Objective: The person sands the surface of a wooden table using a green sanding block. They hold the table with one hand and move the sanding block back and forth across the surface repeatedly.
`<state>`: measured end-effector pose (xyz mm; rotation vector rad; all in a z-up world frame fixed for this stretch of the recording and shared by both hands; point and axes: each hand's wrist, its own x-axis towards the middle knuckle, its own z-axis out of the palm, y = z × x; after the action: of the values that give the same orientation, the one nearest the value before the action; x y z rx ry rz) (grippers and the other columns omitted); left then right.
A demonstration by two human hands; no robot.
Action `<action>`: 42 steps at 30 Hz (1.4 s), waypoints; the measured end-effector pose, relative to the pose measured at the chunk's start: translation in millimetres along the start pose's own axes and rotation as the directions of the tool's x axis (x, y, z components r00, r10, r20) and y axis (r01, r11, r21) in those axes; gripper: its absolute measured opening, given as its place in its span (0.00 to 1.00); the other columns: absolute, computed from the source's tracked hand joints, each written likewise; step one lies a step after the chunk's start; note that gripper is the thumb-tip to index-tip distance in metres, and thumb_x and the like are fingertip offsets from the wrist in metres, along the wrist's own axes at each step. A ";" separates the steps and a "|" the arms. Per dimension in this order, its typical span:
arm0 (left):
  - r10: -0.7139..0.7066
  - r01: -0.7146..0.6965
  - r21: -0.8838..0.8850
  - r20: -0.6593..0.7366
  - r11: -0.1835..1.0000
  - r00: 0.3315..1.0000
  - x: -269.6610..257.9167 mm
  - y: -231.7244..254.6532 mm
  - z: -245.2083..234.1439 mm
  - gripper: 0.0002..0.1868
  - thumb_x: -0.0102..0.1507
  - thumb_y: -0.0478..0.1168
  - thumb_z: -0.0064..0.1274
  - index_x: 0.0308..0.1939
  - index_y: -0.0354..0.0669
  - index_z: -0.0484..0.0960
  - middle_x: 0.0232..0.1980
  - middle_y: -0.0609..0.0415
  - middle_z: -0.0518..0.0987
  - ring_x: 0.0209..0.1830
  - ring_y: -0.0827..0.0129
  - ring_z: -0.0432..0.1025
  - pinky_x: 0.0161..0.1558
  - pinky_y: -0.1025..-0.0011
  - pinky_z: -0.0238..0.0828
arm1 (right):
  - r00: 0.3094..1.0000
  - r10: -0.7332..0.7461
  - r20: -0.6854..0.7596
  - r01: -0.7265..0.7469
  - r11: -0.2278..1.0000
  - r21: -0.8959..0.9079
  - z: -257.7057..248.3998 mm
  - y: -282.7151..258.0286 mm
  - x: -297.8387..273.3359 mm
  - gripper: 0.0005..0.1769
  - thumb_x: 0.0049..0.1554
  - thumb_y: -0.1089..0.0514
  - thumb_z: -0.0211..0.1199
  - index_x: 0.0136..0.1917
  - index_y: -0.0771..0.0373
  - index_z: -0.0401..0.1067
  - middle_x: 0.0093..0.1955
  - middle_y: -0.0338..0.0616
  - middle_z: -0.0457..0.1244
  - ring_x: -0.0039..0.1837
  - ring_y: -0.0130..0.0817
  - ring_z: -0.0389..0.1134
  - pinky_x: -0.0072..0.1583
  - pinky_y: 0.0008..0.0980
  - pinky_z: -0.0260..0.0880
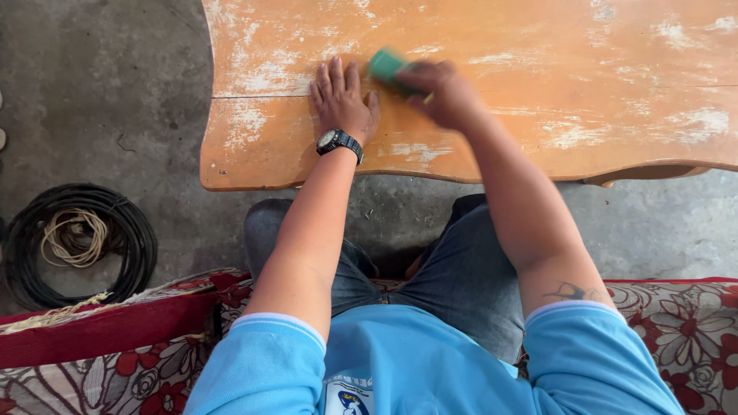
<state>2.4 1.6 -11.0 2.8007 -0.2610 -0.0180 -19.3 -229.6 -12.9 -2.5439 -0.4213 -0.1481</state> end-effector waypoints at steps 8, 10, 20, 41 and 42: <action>0.018 -0.018 -0.008 -0.014 1.000 1.000 1.6 0.5 -1.3 0.37 0.67 0.56 0.44 0.77 0.46 0.58 0.82 0.45 0.48 0.82 0.48 0.39 0.78 0.46 0.29 | 0.815 0.295 -0.499 -0.435 0.880 -0.190 -21.2 81.3 -19.8 0.25 0.59 0.50 0.75 0.66 0.60 0.76 0.58 0.61 0.66 0.58 0.59 0.66 0.56 0.51 0.68; 0.022 -0.022 -0.011 -0.019 1.000 1.000 0.4 1.0 -1.9 0.37 0.67 0.56 0.44 0.77 0.46 0.59 0.82 0.45 0.49 0.82 0.47 0.39 0.78 0.46 0.30 | 0.937 0.248 -0.247 -0.289 0.946 -0.146 -11.7 55.2 -17.7 0.28 0.57 0.48 0.75 0.68 0.55 0.75 0.59 0.56 0.68 0.60 0.54 0.68 0.61 0.50 0.68; 0.028 -0.029 -0.027 -0.032 0.999 0.999 -1.2 0.3 -2.3 0.37 0.67 0.56 0.44 0.77 0.45 0.59 0.82 0.44 0.50 0.83 0.47 0.39 0.78 0.45 0.30 | 0.857 0.302 -0.417 -0.392 0.908 -0.150 -34.5 56.8 -10.4 0.28 0.57 0.47 0.75 0.66 0.59 0.75 0.53 0.57 0.68 0.55 0.55 0.68 0.56 0.50 0.68; 0.016 -0.016 -0.008 -0.015 1.000 1.000 -0.3 0.3 0.3 0.37 0.68 0.57 0.42 0.78 0.46 0.58 0.83 0.45 0.49 0.83 0.47 0.38 0.79 0.45 0.30 | 0.993 0.100 -0.061 -0.111 0.967 -0.228 -0.2 -6.9 -13.0 0.29 0.55 0.50 0.69 0.69 0.55 0.72 0.59 0.59 0.65 0.62 0.57 0.65 0.60 0.52 0.67; 0.012 -0.012 -0.008 -0.024 1.000 1.000 0.1 0.0 1.6 0.37 0.68 0.57 0.42 0.78 0.46 0.58 0.83 0.45 0.49 0.83 0.47 0.38 0.79 0.45 0.30 | 0.999 -0.005 -0.032 -0.001 0.983 -0.182 4.6 -10.1 -15.4 0.29 0.54 0.51 0.70 0.68 0.54 0.73 0.59 0.57 0.66 0.62 0.56 0.65 0.59 0.52 0.67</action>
<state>2.5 1.1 -12.5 2.7895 -0.2710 0.0171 -37.1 -223.1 -14.6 -2.7164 -0.4142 -0.2386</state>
